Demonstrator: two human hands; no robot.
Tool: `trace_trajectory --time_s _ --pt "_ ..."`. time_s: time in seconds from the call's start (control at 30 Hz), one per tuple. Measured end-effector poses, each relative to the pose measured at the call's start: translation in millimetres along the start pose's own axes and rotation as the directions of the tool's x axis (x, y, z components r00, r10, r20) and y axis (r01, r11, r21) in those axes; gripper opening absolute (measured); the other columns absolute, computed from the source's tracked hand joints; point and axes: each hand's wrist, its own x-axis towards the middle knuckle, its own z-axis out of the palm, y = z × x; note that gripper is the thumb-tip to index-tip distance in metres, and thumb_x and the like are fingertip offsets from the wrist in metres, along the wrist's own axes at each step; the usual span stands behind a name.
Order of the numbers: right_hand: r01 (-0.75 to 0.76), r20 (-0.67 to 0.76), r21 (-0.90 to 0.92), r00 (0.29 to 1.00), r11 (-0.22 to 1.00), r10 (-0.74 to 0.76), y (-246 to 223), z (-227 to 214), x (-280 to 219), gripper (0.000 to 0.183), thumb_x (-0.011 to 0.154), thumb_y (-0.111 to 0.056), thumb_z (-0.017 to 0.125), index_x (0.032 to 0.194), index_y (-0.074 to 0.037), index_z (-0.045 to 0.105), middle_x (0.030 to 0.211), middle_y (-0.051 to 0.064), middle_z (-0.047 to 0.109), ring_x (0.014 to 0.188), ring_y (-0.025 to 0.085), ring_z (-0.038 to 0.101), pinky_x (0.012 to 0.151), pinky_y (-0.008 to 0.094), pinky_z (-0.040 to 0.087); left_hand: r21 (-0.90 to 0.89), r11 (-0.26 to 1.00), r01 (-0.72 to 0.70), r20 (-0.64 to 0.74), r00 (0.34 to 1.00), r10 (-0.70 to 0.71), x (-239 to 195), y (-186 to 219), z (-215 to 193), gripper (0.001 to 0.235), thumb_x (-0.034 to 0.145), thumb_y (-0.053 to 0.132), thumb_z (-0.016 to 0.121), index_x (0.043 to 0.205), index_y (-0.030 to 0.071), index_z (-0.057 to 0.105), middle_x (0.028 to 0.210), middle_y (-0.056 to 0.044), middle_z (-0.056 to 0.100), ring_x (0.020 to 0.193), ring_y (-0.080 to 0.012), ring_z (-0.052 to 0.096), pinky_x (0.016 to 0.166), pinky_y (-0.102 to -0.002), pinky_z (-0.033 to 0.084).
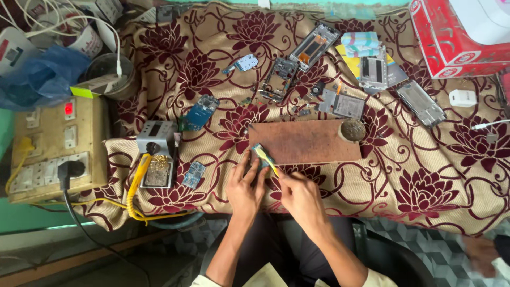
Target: The person uses a toothbrush to scrub a small blue circuit board held in the left hand. The person repeatedly brushes the surface of the board over a wooden block on a cluttered table.
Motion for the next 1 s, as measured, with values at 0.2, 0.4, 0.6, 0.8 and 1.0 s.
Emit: trace_trajectory --time_s 0.2,0.4,0.6,0.8,1.0 --pt "0.033 0.196 -0.047 0.980 0.998 -0.023 -13.4 -23.7 -11.0 0.024 0.084 0.003 0.064 0.105 0.002 0.075 0.082 0.021 0.072 0.063 0.032 0.072 0.058 0.042 0.055 -0.040 0.998 0.052 0.035 0.998 -0.051 -1.5 -2.9 -3.6 0.033 0.084 0.018 0.080 0.113 0.004 0.077 0.136 -0.012 0.068 0.107 -0.0300 0.068 0.090 -0.038 0.056" --pt "-0.014 0.155 -0.045 0.988 0.999 0.021 -13.8 -1.4 -18.0 0.019 0.086 0.000 0.065 0.101 0.003 0.075 0.081 0.021 0.072 0.061 0.034 0.070 0.058 0.043 0.054 -0.118 0.987 0.105 0.058 0.993 -0.099 1.8 -7.1 -4.3 0.035 0.079 0.015 0.080 0.112 0.002 0.077 0.135 -0.012 0.068 0.106 -0.0301 0.070 0.091 -0.038 0.055" --pt "-0.039 0.143 -0.051 0.989 0.998 0.046 -5.1 5.5 -16.5 0.018 0.085 -0.003 0.065 0.098 0.001 0.077 0.079 0.021 0.072 0.064 0.034 0.071 0.058 0.043 0.054 -0.048 0.999 -0.003 0.021 1.000 0.004 -0.7 -7.2 -6.0 0.034 0.080 0.015 0.082 0.109 -0.002 0.078 0.132 -0.016 0.069 0.102 -0.0313 0.070 0.090 -0.038 0.055" --pt "0.112 -0.004 -0.014 0.994 0.994 -0.112 6.4 9.4 -4.5 0.009 0.080 -0.002 0.067 0.073 0.001 0.073 0.071 0.020 0.070 0.068 0.033 0.071 0.065 0.043 0.055 -0.029 0.995 -0.091 -0.023 0.996 0.091 -0.9 -4.6 -2.0 0.030 0.085 0.016 0.079 0.109 -0.002 0.077 0.129 -0.018 0.070 0.099 -0.0322 0.070 0.089 -0.038 0.056" --pt "-0.013 0.111 0.021 0.994 1.000 0.011 10.3 2.5 -1.5 0.010 0.083 -0.002 0.065 0.080 0.001 0.073 0.066 0.021 0.066 0.056 0.033 0.069 0.056 0.043 0.054 0.017 0.992 -0.127 -0.045 0.991 0.128 -2.9 -1.7 -0.6 0.034 0.087 0.014 0.077 0.118 -0.001 0.076 0.130 -0.017 0.070 0.096 -0.0326 0.069 0.085 -0.039 0.056"
